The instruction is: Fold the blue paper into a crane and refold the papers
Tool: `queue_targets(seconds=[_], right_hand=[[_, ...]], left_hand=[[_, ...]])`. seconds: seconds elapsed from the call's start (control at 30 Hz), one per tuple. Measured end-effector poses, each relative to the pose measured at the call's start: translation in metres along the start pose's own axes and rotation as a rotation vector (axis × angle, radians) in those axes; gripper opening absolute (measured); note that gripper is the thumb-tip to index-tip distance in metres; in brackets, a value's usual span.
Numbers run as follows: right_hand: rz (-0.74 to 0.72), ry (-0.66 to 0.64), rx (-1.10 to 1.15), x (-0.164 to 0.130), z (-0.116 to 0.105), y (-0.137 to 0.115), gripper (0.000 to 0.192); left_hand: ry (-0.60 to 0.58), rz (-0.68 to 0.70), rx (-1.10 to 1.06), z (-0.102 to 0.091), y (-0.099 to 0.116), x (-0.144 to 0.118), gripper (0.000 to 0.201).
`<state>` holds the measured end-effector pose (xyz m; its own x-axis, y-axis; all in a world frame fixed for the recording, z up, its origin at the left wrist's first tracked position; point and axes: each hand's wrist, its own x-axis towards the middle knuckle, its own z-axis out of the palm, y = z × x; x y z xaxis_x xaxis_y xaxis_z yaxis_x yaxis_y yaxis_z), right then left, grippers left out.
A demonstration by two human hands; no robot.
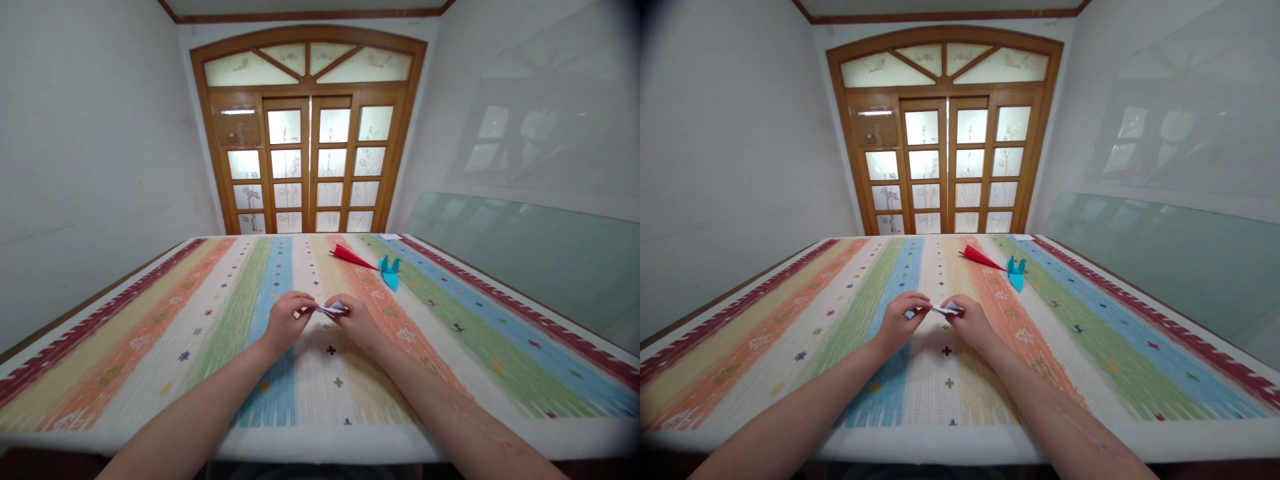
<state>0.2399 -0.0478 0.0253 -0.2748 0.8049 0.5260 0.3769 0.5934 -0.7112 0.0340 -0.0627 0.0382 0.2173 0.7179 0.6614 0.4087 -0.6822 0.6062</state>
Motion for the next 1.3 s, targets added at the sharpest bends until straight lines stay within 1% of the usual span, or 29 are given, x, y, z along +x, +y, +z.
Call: queue_targets(seconds=[0.1, 0.23, 0.3, 0.43, 0.53, 0.63, 0.73, 0.83, 0.93, 1.03, 1.3], right_hand=[[-0.003, 0.014, 0.002, 0.001, -0.002, -0.001, 0.008], [0.109, 0.000, 0.059, 0.001, -0.001, -0.001, 0.009], [0.167, -0.011, 0.101, 0.001, 0.000, -0.001, 0.010], [0.262, -0.084, 0.213, 0.001, 0.003, 0.000, 0.018], [0.292, -0.104, 0.308, 0.000, 0.005, 0.004, 0.022], [0.313, -0.098, 0.391, 0.000, 0.006, 0.006, 0.025], [0.334, -0.089, 0.455, 0.000, 0.005, 0.005, 0.029], [0.379, -0.089, 0.520, 0.000, 0.004, 0.004, 0.033], [0.424, -0.094, 0.597, 0.001, 0.003, 0.006, 0.036], [0.456, -0.089, 0.634, 0.001, 0.003, 0.006, 0.037], [0.516, -0.097, 0.663, 0.002, 0.004, -0.003, 0.031]], left_hand=[[-0.030, -0.016, -0.005, 0.001, 0.001, 0.000, 0.012], [-0.047, -0.101, -0.035, 0.002, 0.002, 0.001, 0.013], [-0.028, -0.144, -0.067, 0.001, 0.001, 0.002, 0.014], [0.010, -0.220, -0.134, 0.003, -0.006, 0.003, 0.020], [-0.023, -0.243, -0.159, 0.005, -0.011, 0.002, 0.019], [-0.065, -0.228, -0.151, 0.006, -0.013, 0.001, 0.022], [-0.121, -0.160, -0.137, 0.005, -0.010, 0.000, 0.027], [-0.187, -0.096, -0.129, 0.003, -0.007, -0.001, 0.036], [-0.237, -0.063, -0.107, 0.002, -0.005, -0.001, 0.046], [-0.241, -0.060, -0.080, 0.004, -0.008, -0.001, 0.047], [-0.194, -0.059, -0.056, 0.006, -0.021, 0.000, 0.035]])
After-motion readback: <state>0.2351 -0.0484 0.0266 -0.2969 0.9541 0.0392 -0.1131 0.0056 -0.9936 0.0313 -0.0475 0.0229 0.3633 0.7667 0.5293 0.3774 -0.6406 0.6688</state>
